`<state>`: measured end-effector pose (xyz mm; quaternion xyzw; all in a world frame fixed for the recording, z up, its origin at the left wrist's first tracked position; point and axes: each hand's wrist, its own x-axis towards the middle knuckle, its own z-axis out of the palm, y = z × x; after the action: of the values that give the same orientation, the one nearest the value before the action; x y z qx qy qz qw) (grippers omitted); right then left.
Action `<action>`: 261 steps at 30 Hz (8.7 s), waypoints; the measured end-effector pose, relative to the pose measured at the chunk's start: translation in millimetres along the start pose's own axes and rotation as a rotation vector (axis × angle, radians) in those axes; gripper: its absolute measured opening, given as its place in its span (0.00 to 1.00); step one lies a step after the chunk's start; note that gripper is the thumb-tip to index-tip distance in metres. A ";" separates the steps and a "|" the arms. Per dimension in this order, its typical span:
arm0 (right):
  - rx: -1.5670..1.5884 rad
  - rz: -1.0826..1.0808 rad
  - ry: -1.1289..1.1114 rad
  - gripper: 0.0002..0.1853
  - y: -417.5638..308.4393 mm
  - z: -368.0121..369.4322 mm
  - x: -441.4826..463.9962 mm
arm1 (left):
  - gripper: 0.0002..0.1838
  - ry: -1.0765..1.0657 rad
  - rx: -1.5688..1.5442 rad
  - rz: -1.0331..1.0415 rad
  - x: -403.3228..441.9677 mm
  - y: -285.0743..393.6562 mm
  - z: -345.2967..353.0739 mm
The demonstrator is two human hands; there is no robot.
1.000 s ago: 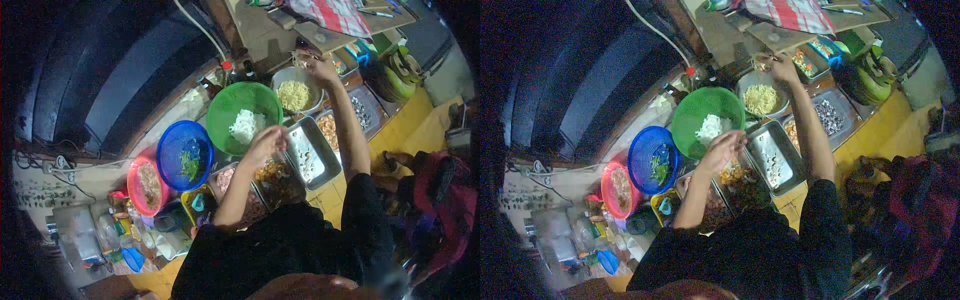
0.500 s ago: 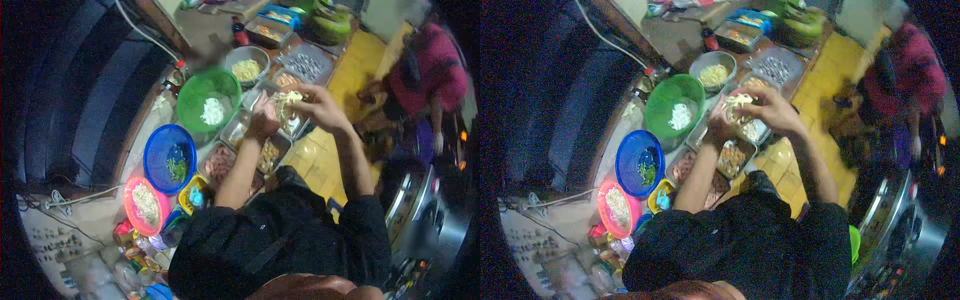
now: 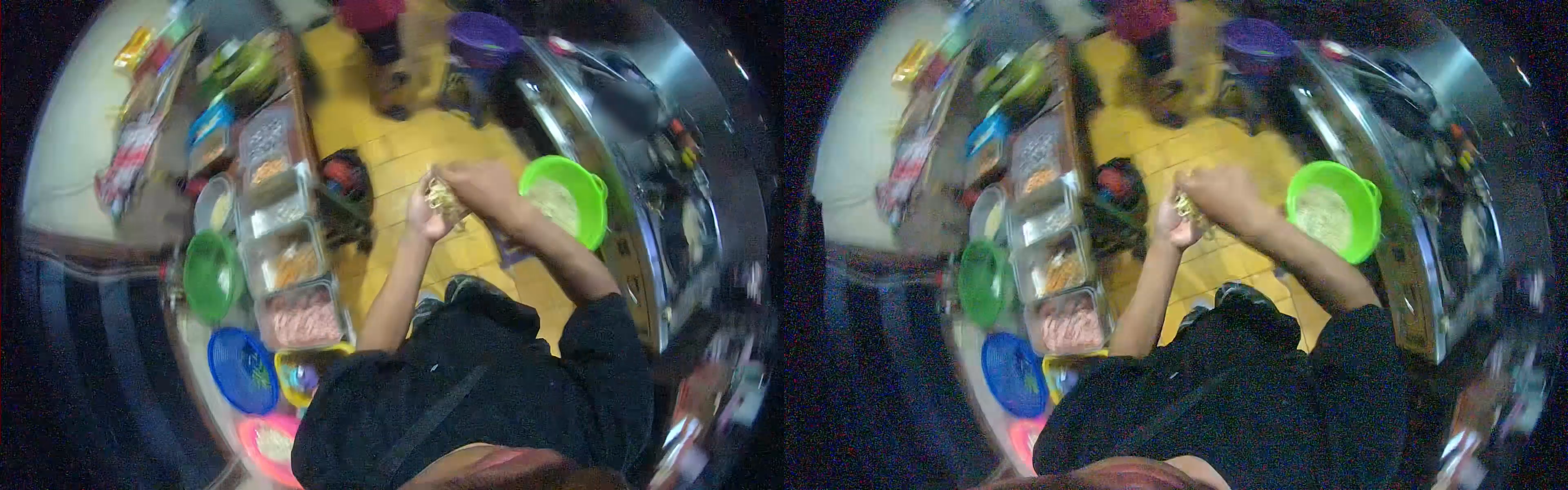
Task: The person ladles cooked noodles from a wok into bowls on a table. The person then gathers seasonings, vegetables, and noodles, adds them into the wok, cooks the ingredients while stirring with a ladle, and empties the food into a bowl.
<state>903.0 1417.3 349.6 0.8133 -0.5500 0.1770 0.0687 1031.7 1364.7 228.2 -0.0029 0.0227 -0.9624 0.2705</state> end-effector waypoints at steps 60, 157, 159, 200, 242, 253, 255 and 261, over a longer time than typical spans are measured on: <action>-0.340 1.675 0.181 0.19 429.8 -138.5 -804.7 | 0.16 -0.491 1.806 -0.649 460.9 -604.7 -81.0; -0.067 1.585 0.307 0.18 417.1 -194.5 -811.9 | 0.21 0.184 1.467 -0.347 480.7 -499.5 -71.5; 1.330 1.895 1.119 0.08 419.6 -181.6 -804.1 | 0.18 0.182 1.309 -0.258 502.3 -503.3 -68.5; -0.153 1.779 0.464 0.15 459.3 -218.1 -763.9 | 0.08 -0.340 1.938 0.327 729.7 -586.4 -96.8; 0.383 1.904 0.646 0.24 431.3 -231.2 -742.4 | 0.05 -0.388 1.914 0.189 648.5 -485.8 -6.9; -0.520 1.706 -0.337 0.23 431.9 -297.9 -738.6 | 0.07 -0.378 1.893 0.130 644.6 -505.0 4.0; -0.560 1.758 -0.275 0.23 420.5 -276.8 -750.5 | 0.07 -0.418 1.831 0.170 641.3 -508.5 3.8; -0.314 1.841 0.311 0.26 396.3 -150.5 -772.1 | 0.08 -0.350 1.900 0.066 635.5 -502.5 -7.9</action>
<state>250.3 1982.6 175.8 0.0086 -0.9778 0.1918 0.0834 227.5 1462.4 238.8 0.0746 -0.8058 -0.5570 0.1865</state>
